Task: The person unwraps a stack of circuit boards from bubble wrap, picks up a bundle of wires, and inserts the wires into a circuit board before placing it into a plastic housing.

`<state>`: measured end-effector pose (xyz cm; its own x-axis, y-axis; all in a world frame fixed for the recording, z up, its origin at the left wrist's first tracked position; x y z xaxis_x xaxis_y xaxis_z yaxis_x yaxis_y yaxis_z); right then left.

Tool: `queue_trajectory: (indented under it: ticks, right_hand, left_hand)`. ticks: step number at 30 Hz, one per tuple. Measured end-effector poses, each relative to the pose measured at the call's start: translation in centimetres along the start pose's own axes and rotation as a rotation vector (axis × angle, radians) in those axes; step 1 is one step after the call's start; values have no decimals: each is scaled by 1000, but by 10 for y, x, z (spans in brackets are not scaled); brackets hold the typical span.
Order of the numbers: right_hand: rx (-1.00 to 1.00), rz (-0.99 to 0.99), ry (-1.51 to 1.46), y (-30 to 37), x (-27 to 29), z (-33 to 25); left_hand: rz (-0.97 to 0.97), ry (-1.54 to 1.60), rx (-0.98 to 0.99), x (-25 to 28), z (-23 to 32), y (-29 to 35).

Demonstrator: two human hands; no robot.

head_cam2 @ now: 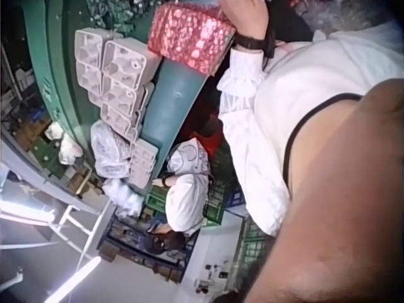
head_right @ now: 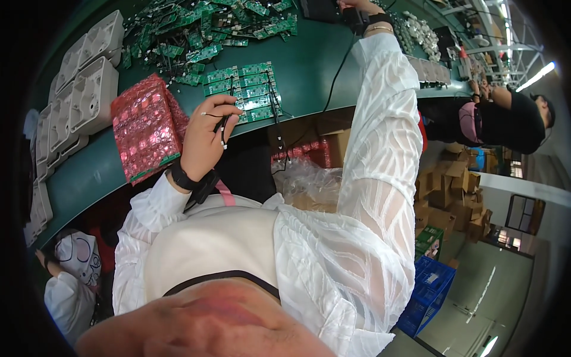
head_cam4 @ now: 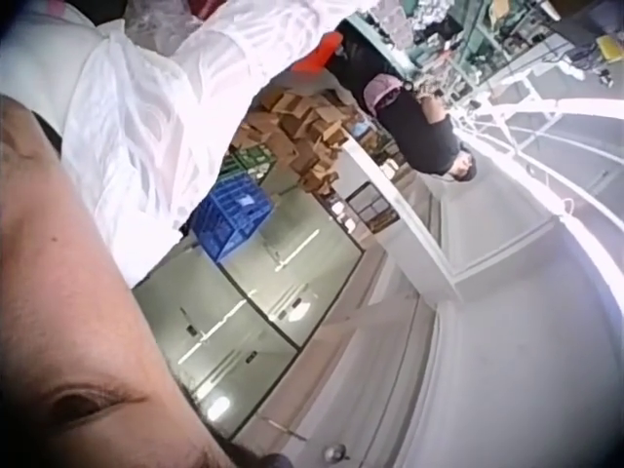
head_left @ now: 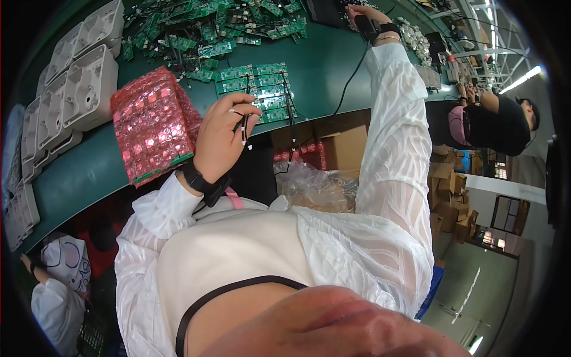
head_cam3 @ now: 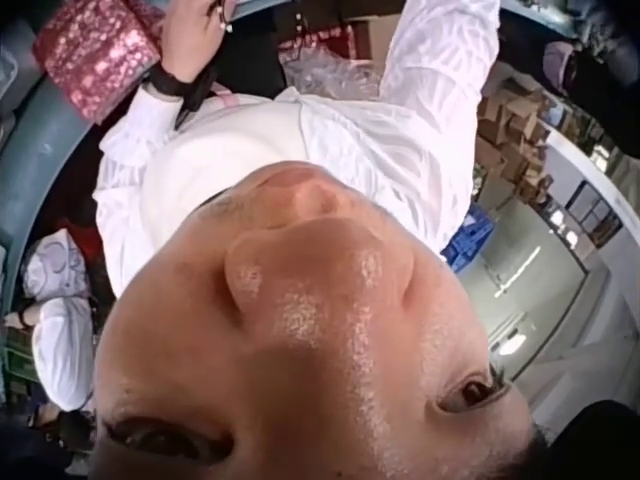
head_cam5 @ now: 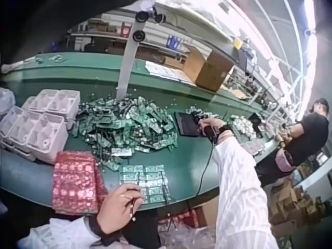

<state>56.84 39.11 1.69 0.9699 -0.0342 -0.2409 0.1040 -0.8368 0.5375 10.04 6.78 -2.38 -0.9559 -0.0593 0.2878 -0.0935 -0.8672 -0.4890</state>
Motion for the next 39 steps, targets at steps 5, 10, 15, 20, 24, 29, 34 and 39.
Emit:
queue_trajectory:
  ticks: [5, 10, 15, 20, 24, 29, 34, 39]
  right_hand:
    - [-23, -204, -221, 65, -9, -4]
    - [205, -46, -32, 158, -101, 63]
    - [389, 13, 71, 248, -161, 133]
    - [570, 176, 195, 282, -203, 202]
    - [785, 217, 441, 285, -254, 250]
    - [1052, 361, 826, 267, -281, 284]
    - [1253, 470, 1030, 260, -291, 289]
    - [1377, 463, 1113, 251, -285, 295]
  left_hand:
    - [-11, 74, -40, -3, 0, -1]
    - [44, 87, -73, 2, -9, 3]
    - [95, 143, -105, -2, -12, -1]
    - [95, 113, -45, -2, -10, -3]
    - [101, 90, -57, -5, -23, -2]
    - [85, 112, 67, 10, 1, -6]
    - [205, 168, 12, 6, -4, -3]
    - [208, 193, 29, 3, -9, -2]
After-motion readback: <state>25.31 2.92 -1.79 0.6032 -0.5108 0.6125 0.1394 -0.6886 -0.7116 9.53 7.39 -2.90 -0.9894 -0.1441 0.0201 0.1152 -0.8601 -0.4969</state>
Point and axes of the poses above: each hand's wrist, its own y-axis away from the middle knuckle, its own x-axis out of the back of the hand, z = x × y, the point moved 1 cm from there along -y, towards the middle knuckle, and after that the axes turned 9 degrees about z, right-handed, at the moved point
